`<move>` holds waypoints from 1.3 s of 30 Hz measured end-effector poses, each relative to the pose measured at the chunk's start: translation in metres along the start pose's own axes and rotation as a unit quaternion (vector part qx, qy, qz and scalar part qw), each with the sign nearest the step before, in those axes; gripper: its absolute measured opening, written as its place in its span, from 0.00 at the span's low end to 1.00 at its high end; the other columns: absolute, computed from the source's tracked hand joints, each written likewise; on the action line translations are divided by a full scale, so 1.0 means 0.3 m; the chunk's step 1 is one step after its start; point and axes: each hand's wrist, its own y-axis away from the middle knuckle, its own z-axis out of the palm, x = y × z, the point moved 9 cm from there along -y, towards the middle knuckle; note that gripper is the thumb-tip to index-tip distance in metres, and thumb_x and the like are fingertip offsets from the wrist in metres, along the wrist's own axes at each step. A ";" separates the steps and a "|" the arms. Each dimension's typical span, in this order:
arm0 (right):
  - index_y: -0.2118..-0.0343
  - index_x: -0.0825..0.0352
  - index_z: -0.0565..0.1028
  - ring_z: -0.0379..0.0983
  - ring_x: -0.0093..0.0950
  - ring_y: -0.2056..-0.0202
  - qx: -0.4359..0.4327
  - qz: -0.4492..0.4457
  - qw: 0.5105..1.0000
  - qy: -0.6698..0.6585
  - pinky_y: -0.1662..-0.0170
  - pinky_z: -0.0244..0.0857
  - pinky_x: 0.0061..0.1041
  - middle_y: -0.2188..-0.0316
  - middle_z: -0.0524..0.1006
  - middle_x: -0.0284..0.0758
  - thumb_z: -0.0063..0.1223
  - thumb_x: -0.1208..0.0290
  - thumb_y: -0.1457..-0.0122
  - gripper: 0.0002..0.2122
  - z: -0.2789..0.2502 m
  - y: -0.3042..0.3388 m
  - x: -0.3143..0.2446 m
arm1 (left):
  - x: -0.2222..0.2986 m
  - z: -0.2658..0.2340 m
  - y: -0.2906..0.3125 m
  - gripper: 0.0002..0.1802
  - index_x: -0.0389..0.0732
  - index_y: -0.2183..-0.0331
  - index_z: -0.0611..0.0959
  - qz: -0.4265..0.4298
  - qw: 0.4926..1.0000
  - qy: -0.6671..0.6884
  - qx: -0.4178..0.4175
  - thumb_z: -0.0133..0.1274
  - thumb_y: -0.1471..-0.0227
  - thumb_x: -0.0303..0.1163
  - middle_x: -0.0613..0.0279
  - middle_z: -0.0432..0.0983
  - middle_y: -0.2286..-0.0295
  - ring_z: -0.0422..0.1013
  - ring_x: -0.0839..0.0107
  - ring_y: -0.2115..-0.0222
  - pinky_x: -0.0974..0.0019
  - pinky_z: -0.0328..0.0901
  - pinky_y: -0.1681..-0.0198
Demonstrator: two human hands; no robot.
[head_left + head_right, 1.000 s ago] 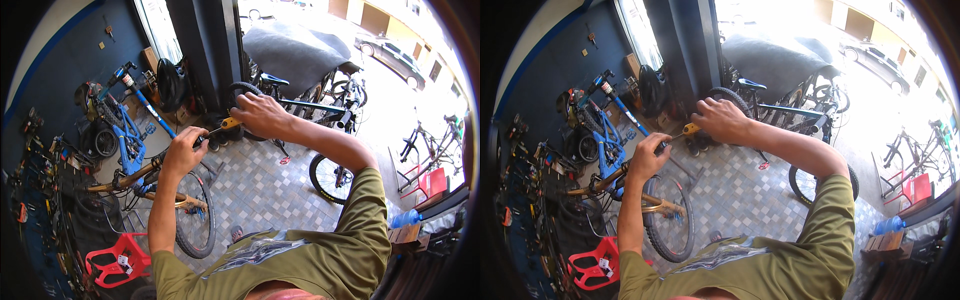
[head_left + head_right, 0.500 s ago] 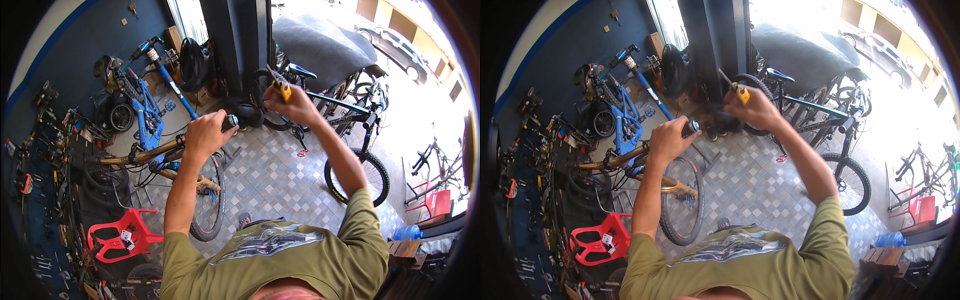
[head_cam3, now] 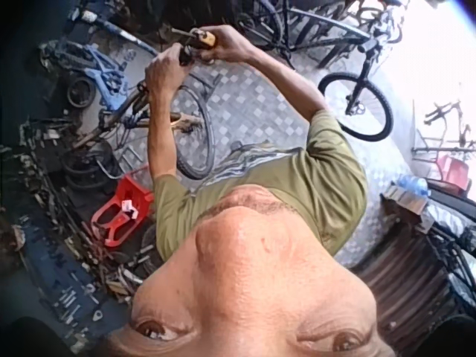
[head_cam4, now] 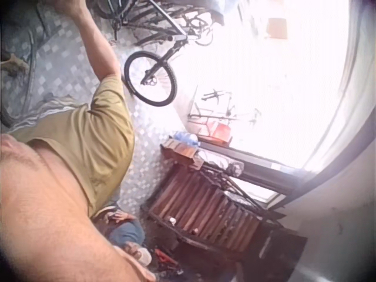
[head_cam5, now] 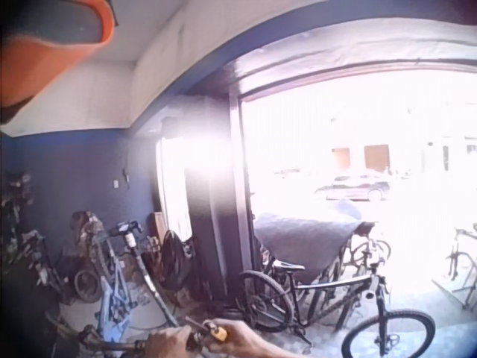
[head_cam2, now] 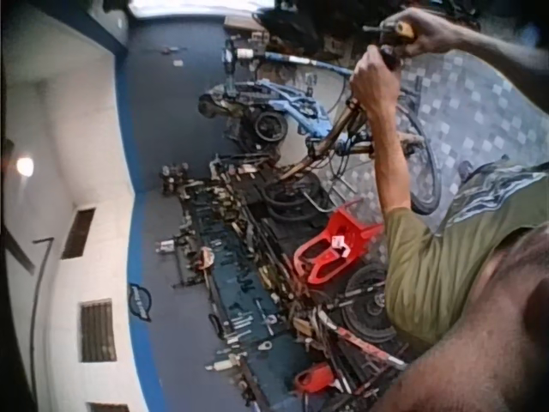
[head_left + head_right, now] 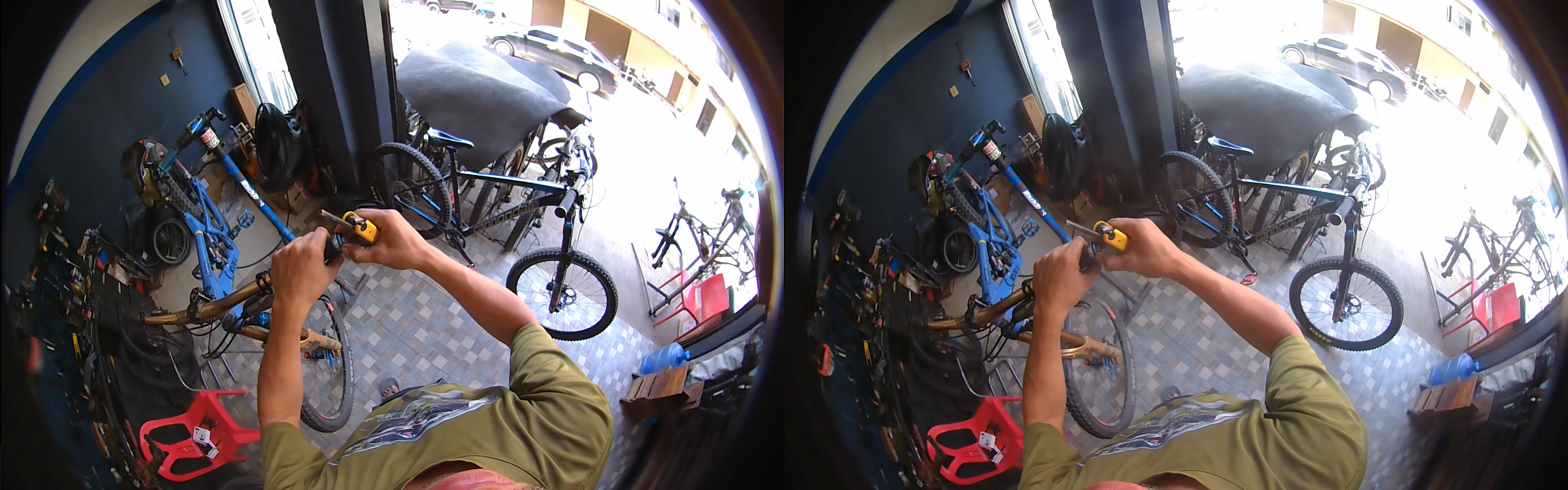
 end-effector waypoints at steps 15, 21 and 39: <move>0.49 0.67 0.69 0.80 0.33 0.53 -0.051 -0.093 0.992 -0.063 0.49 0.72 0.34 0.57 0.81 0.41 0.71 0.72 0.50 0.27 0.013 -0.012 -0.050 | 0.017 0.015 0.005 0.18 0.41 0.65 0.79 0.021 0.999 -0.042 -0.011 0.69 0.52 0.38 0.55 0.83 0.69 0.81 0.52 0.66 0.50 0.74 0.64; 0.48 0.68 0.71 0.80 0.26 0.54 -0.057 -0.080 0.992 -0.076 0.51 0.76 0.29 0.53 0.77 0.35 0.77 0.77 0.52 0.29 0.038 -0.002 -0.035 | 0.028 -0.009 0.035 0.20 0.42 0.64 0.80 0.014 0.999 -0.043 -0.008 0.71 0.54 0.41 0.56 0.83 0.70 0.81 0.53 0.66 0.50 0.74 0.64; 0.61 0.67 0.78 0.78 0.35 0.63 -0.130 -0.125 0.984 -0.009 0.57 0.72 0.33 0.66 0.80 0.38 0.79 0.65 0.56 0.22 0.073 -0.016 -0.076 | 0.055 -0.039 0.088 0.22 0.42 0.69 0.77 0.067 0.998 -0.012 -0.003 0.73 0.57 0.42 0.58 0.80 0.73 0.80 0.55 0.68 0.52 0.74 0.67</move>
